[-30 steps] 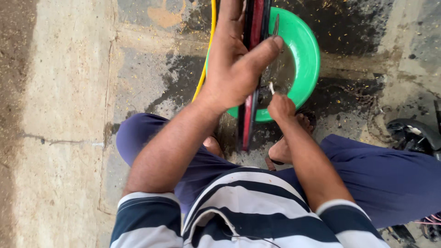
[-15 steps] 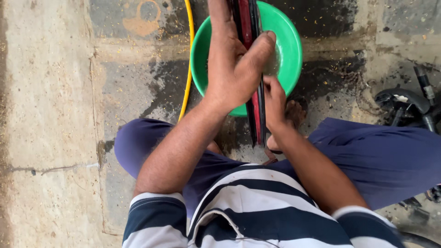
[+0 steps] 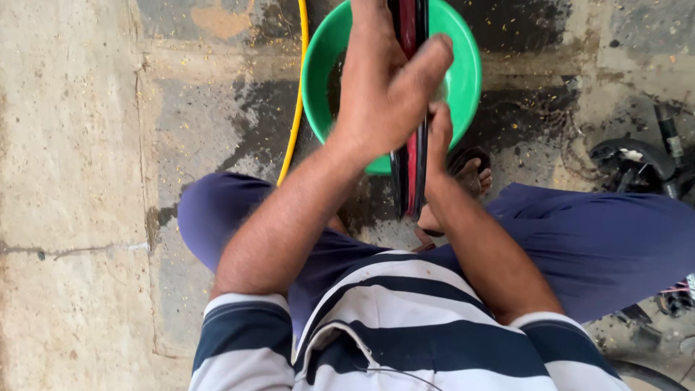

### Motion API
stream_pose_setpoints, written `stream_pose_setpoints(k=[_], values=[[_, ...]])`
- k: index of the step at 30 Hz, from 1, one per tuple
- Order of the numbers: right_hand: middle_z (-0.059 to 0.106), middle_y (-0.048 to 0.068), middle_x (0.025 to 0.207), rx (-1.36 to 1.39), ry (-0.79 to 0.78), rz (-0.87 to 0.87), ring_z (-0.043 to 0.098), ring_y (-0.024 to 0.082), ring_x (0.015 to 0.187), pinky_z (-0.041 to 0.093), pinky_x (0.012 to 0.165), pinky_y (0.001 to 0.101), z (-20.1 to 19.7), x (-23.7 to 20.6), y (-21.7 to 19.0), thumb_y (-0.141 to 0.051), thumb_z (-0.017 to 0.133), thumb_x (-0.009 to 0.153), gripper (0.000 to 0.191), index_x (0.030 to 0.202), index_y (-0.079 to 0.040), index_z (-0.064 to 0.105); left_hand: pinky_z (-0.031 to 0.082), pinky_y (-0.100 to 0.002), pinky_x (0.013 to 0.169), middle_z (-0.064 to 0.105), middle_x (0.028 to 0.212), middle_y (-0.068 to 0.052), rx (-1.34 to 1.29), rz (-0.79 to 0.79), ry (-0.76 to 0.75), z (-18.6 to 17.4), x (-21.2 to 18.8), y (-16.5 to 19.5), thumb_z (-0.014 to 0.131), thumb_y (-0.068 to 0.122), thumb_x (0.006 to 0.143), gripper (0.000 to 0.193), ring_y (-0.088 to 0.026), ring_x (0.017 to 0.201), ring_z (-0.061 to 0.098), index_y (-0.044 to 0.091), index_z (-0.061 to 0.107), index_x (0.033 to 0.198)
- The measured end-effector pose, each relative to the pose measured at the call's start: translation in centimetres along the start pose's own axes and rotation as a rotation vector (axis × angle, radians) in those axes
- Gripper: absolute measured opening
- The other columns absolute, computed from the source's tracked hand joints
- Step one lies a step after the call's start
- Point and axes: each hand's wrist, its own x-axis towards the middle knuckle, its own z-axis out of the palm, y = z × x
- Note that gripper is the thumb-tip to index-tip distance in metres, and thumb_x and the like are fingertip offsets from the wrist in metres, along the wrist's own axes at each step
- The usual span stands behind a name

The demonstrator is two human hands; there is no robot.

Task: The person scrubs a bicycle wheel with a toothbrush, focusing on the spokes, hub, and rim. They rotate the wheel to clean different sections and dip the brush into a green basin of water repeatedly.

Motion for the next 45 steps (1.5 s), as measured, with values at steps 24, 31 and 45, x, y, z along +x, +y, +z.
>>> stream_pose_setpoints(k=[24, 31, 45], values=[[0.07, 0.027, 0.107, -0.817, -0.145, -0.339, 0.065, 0.042, 0.099, 0.051, 0.076, 0.0488, -1.4, -2.7, -1.3, -0.026, 0.058, 0.103, 0.036, 0.127, 0.002, 0.061, 0.047, -0.027, 0.072, 0.046, 0.101, 0.001, 0.073, 0.126, 0.007, 1.0, -0.1, 1.3, 0.062, -0.002, 0.096, 0.045, -0.01, 0.082, 0.046, 0.005, 0.039, 0.134], [0.069, 0.022, 0.108, -0.777, -0.222, -0.368, 0.064, 0.037, 0.101, 0.051, 0.08, 0.0459, -3.0, -1.7, 1.4, -0.025, 0.056, 0.105, 0.034, 0.126, 0.001, 0.062, 0.046, -0.03, 0.071, 0.043, 0.093, -0.003, 0.159, 0.19, 0.044, 0.9, 0.4, 1.0, 0.065, 0.003, 0.096, 0.037, -0.013, 0.079, 0.044, 0.005, 0.043, 0.125], [0.068, 0.012, 0.111, -0.676, -0.253, -0.244, 0.062, 0.025, 0.104, 0.052, 0.086, 0.04, -4.9, -0.3, 2.4, -0.024, 0.053, 0.11, 0.029, 0.124, -0.001, 0.064, 0.048, -0.035, 0.077, 0.047, 0.098, -0.006, 0.292, 0.265, 0.058, 0.9, 0.1, -0.2, 0.068, 0.009, 0.095, 0.037, -0.02, 0.082, 0.051, 0.005, 0.044, 0.123]])
